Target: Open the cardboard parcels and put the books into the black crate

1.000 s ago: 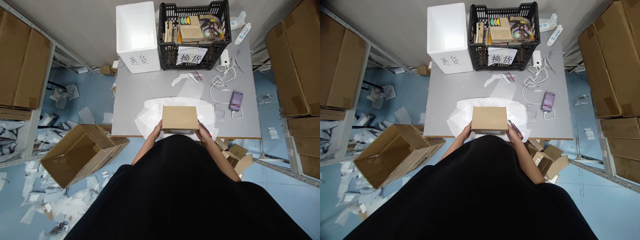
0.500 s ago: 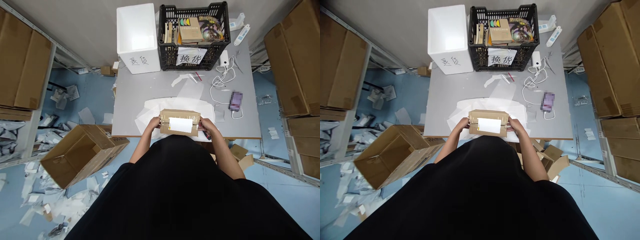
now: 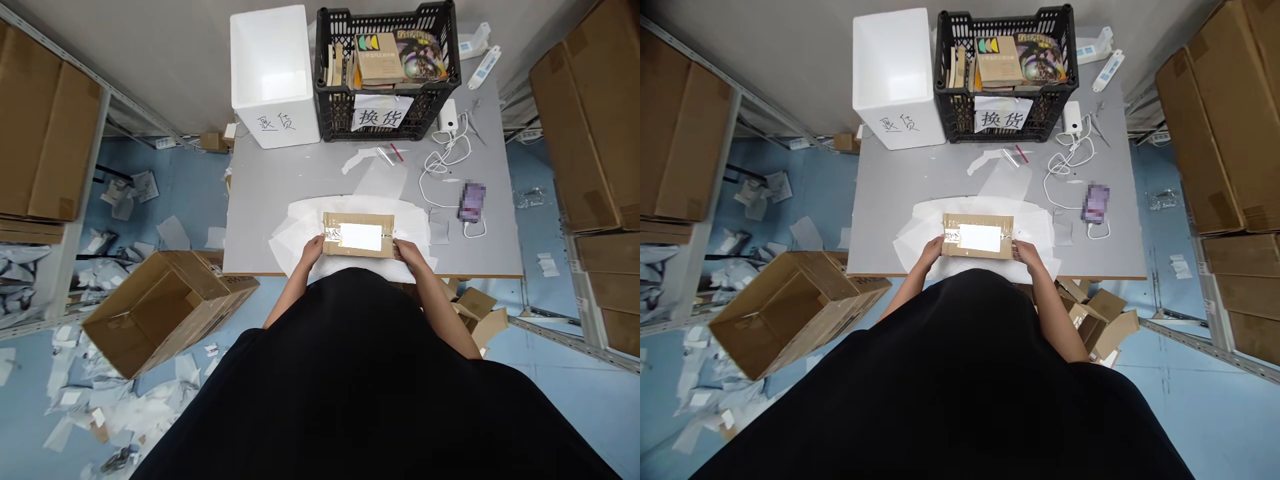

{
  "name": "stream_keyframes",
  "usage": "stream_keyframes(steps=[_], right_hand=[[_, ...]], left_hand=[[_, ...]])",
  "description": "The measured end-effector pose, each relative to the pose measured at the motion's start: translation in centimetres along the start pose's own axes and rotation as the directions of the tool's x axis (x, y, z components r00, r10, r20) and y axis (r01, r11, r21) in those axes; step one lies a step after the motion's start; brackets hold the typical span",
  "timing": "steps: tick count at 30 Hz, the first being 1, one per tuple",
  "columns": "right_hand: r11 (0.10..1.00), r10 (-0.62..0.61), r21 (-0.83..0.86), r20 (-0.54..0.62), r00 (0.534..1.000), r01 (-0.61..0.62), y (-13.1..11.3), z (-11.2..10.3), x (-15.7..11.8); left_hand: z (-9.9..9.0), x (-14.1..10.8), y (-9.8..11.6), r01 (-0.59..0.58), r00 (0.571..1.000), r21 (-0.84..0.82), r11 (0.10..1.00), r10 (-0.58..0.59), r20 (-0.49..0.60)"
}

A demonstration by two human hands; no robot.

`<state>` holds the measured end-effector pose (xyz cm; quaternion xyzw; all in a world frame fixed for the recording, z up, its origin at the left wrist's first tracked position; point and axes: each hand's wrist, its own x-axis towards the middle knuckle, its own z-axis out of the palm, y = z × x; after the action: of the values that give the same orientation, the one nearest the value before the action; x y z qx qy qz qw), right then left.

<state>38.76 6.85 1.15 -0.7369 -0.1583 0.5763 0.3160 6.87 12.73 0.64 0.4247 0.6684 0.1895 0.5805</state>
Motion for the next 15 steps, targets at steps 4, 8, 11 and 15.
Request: stream_keyframes(steps=[4,8,11,15], right_hand=[[0.998,-0.057,0.028,0.020,0.998,0.057,1.3,-0.3,-0.5],[0.974,-0.187,-0.151,-0.110,0.976,0.170,3.4,-1.5,0.4],[0.843,-0.335,-0.510,-0.246,0.910,0.173,5.2,-2.9,1.3],[0.641,-0.427,-0.758,-0.225,0.876,0.118,7.2,-4.0,2.2]], left_hand=[[0.1,-0.7,0.2,-0.025,1.000,0.024,0.999,0.025,-0.010],[-0.1,-1.1,0.5,-0.028,0.999,-0.030,0.999,0.029,0.033],[-0.4,-1.4,0.8,-0.051,0.995,-0.110,0.993,0.060,0.081],[-0.8,-1.6,1.2,-0.081,0.987,-0.100,0.992,0.093,0.127]])
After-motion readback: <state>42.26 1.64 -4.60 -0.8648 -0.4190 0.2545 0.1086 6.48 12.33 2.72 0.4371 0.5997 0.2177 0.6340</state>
